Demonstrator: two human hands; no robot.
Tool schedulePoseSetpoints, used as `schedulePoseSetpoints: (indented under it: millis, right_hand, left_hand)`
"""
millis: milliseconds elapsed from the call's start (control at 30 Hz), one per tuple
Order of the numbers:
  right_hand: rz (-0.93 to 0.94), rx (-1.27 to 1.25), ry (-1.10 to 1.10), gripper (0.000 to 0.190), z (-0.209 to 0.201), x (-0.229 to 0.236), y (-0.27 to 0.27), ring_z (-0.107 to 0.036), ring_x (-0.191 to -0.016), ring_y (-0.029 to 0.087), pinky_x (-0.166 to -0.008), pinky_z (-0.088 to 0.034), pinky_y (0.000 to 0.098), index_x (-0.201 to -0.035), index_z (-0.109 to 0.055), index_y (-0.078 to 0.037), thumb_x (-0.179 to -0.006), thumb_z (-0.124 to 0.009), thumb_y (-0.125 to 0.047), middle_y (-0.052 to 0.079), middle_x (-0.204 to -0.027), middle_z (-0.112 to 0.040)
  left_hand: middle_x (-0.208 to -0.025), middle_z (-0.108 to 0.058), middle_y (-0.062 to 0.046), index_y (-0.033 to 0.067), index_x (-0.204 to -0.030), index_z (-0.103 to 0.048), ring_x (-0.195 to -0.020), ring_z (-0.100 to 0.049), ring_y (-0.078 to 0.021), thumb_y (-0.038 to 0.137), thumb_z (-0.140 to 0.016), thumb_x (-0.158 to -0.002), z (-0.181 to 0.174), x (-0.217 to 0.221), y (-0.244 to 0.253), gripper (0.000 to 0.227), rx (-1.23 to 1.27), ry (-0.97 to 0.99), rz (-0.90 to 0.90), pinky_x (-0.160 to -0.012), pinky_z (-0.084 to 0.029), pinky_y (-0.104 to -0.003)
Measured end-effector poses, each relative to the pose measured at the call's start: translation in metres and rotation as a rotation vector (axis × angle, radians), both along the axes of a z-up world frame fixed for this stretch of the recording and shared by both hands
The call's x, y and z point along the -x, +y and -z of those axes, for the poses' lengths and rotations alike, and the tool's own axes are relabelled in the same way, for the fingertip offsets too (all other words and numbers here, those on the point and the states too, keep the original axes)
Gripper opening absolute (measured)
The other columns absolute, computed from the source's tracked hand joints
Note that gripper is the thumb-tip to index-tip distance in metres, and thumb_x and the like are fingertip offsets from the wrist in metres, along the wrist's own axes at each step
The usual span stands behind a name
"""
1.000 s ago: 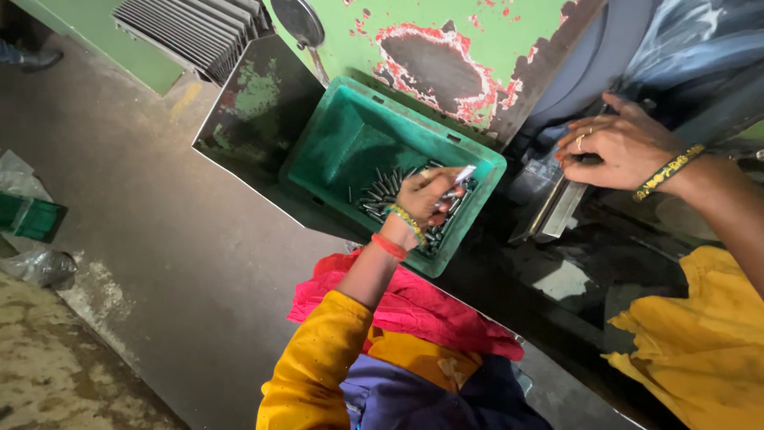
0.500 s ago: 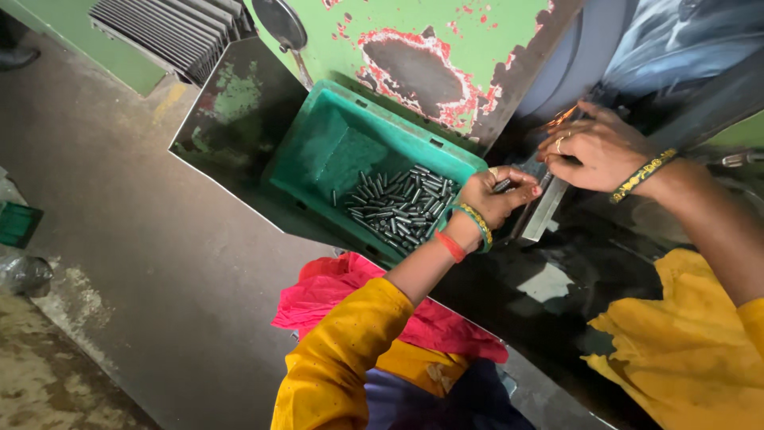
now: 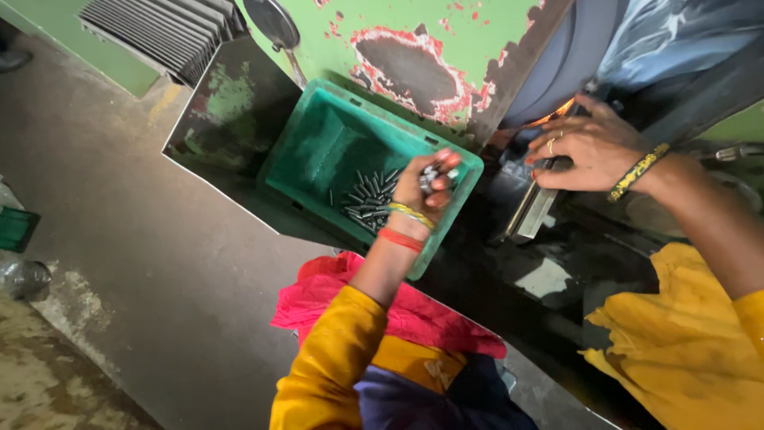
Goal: The person repeatedly picks small metal pins from a green bin and presses them against a rotating grinding wheel to smooth their ends. The person handles the pins one at a time, placing each finished piece back into the bin.
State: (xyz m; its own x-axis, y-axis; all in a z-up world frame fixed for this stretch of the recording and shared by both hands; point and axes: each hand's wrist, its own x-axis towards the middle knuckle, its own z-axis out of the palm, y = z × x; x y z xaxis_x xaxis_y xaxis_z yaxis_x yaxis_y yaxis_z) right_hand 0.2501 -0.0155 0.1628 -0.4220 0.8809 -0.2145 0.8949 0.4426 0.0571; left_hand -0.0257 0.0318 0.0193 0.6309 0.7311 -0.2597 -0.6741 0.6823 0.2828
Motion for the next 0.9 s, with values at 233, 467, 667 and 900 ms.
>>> schedulePoseSetpoints:
  millis: [233,467,667,900]
  right_hand:
    - [-0.025,-0.083,-0.041,0.047,0.007,-0.005,0.006,-0.052,-0.135,0.016,-0.128,-0.016,0.0539,-0.112,-0.077,-0.029,-0.080,-0.061,-0.061,-0.002,-0.132,-0.068]
    - [-0.049,-0.097,0.048,0.043,0.020,-0.016,0.008,-0.052,-0.137,0.015,-0.127,-0.016,0.0537,-0.113,-0.077,-0.024,-0.084,-0.060,-0.052,-0.003,-0.127,-0.071]
    - [-0.025,-0.066,0.045,0.041,0.019,-0.016,0.010,-0.055,-0.135,0.016,-0.129,-0.017,0.0539,-0.113,-0.078,-0.024,-0.086,-0.060,-0.050,-0.001,-0.126,-0.072]
    - [-0.042,-0.087,0.078,0.040,0.017,-0.017,0.010,-0.056,-0.134,0.018,-0.128,-0.018,0.0545,-0.112,-0.078,-0.023,-0.085,-0.062,-0.048,0.002,-0.126,-0.072]
  left_hand:
    - [-0.079,-0.064,-0.007,0.0057,-0.097,-0.058,-0.062,-0.060,-0.0170,0.018,-0.056,-0.096,0.044,0.060,0.016,0.013,0.082,0.249,-0.276,-0.053,-0.055,-0.033]
    - [-0.104,-0.070,-0.017,-0.0013,-0.124,-0.057,-0.090,-0.071,-0.0270,0.003,-0.057,-0.095,0.022,0.036,0.004,0.030,-0.072,0.313,-0.025,-0.081,-0.065,-0.043]
    - [-0.118,-0.068,-0.025,-0.0082,-0.130,-0.054,-0.104,-0.072,-0.0345,0.008,-0.064,-0.098,-0.013,0.016,-0.008,0.038,-0.089,0.128,-0.008,-0.090,-0.062,-0.043]
    - [-0.121,-0.068,-0.028,-0.0066,-0.129,-0.053,-0.107,-0.072,-0.0382,-0.016,-0.062,-0.081,-0.022,0.018,-0.016,0.050,-0.269,0.105,-0.019,-0.089,-0.062,-0.044]
